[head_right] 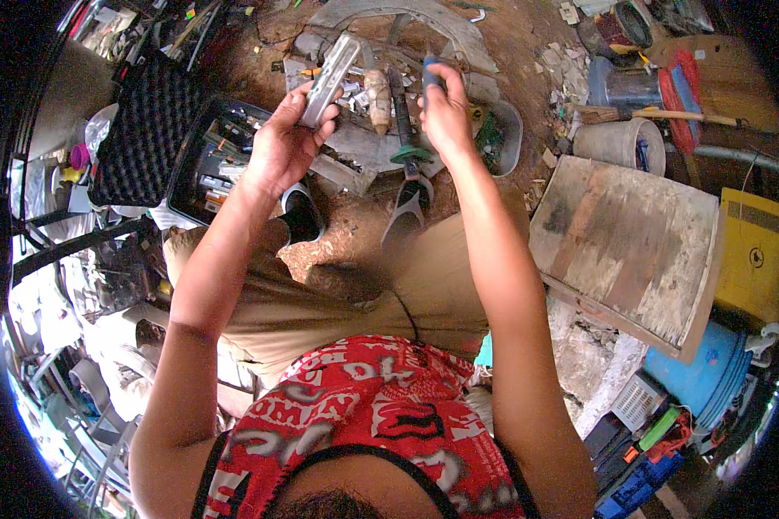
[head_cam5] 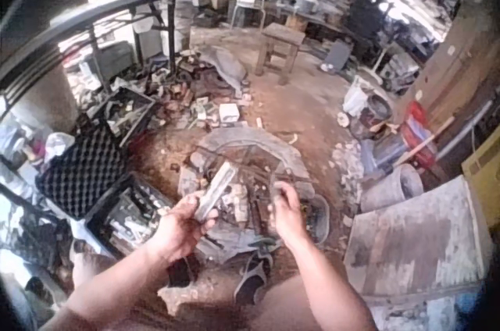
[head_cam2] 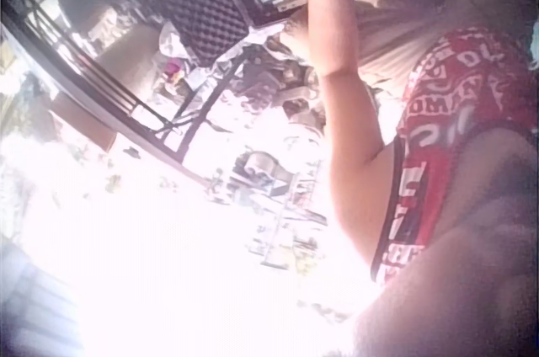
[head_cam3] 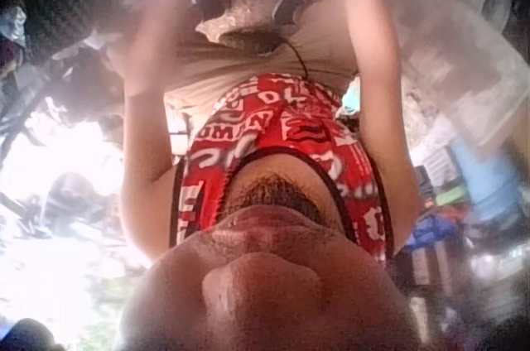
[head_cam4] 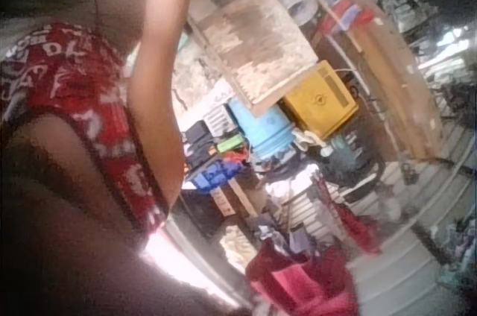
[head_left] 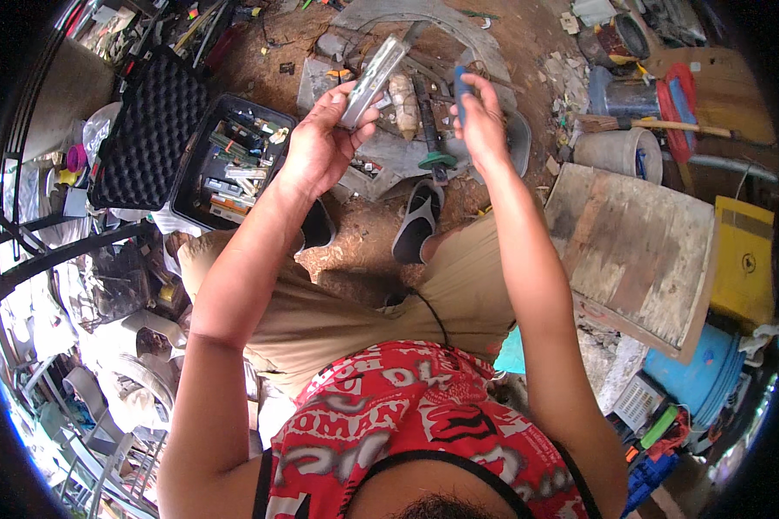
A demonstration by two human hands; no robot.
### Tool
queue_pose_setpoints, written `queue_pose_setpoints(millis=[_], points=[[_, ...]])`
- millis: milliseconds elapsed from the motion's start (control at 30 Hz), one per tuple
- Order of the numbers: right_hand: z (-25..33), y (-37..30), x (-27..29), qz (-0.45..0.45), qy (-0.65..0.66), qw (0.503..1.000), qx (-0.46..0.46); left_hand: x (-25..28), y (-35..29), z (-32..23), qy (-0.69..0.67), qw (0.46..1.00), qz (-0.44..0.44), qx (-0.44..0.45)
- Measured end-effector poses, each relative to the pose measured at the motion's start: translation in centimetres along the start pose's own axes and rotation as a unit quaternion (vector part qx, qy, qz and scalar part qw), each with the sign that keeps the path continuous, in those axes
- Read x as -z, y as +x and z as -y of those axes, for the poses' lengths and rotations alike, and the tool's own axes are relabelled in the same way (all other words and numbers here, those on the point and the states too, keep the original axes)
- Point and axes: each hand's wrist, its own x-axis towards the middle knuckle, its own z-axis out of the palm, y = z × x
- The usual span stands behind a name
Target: The person uses a screwdriver and pliers to disassemble or assemble small electronic components, handling a circuit board and white plastic strips. They move parts between their hands and a tool case while sitting on the ground.
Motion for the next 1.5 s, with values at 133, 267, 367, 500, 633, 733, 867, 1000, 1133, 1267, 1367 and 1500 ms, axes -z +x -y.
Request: queue_pose_setpoints(millis=[133, 267, 367, 500, 633, 733, 867, 1000, 1133, 1267, 1367, 1500], points=[[3.5, -5.6, -0.1, 0.063, 0.139, 0.986, 0.066, -2.1, -0.8, 1.0, 0.063, 0.996, -0.053, -0.035], [3.3, -6.8, -2.0, 0.036, 0.058, 0.99, 0.122, -2.7, -1.0, 3.0, 0.161, 0.981, -0.028, -0.103], [3.5, -7.5, -2.0, 0.04, 0.042, 0.994, 0.089, -3.0, -1.4, 3.8, 0.212, 0.968, -0.025, -0.134], [4.3, -8.0, -2.0, 0.062, 0.049, 0.994, 0.073, -3.0, -1.6, 3.9, 0.28, 0.942, -0.014, -0.183], [3.2, -7.6, -2.5, 0.062, 0.003, 0.988, 0.141, -3.1, -1.7, 4.3, 0.316, 0.925, -0.004, -0.213], [3.0, -7.5, -2.8, 0.048, -0.007, 0.985, 0.164, -2.8, -1.7, 5.0, 0.326, 0.918, 0.015, -0.225], [4.0, -7.2, -1.0, -0.003, -0.259, 0.921, 0.291, -2.4, -1.8, 4.0, 0.519, 0.797, -0.028, -0.308], [5.0, -7.2, 0.2, 0.112, -0.423, 0.832, 0.341, -1.9, -1.1, -0.7, 0.715, 0.589, 0.039, -0.375], [4.3, -6.6, -0.7, 0.175, -0.498, 0.764, 0.372, 0.0, -0.5, 1.0, 0.764, 0.562, 0.11, -0.298], [3.8, -6.5, -1.1, 0.182, -0.487, 0.763, 0.384, 2.0, 0.1, 3.5, 0.779, 0.568, 0.083, -0.253], [4.3, -6.7, 0.4, 0.185, -0.42, 0.818, 0.346, 2.8, 0.3, 4.4, 0.79, 0.541, 0.042, -0.287], [7.6, -7.1, 4.7, 0.206, -0.292, 0.89, 0.283, 3.2, 0.3, 5.1, 0.798, 0.521, 0.017, -0.303]])
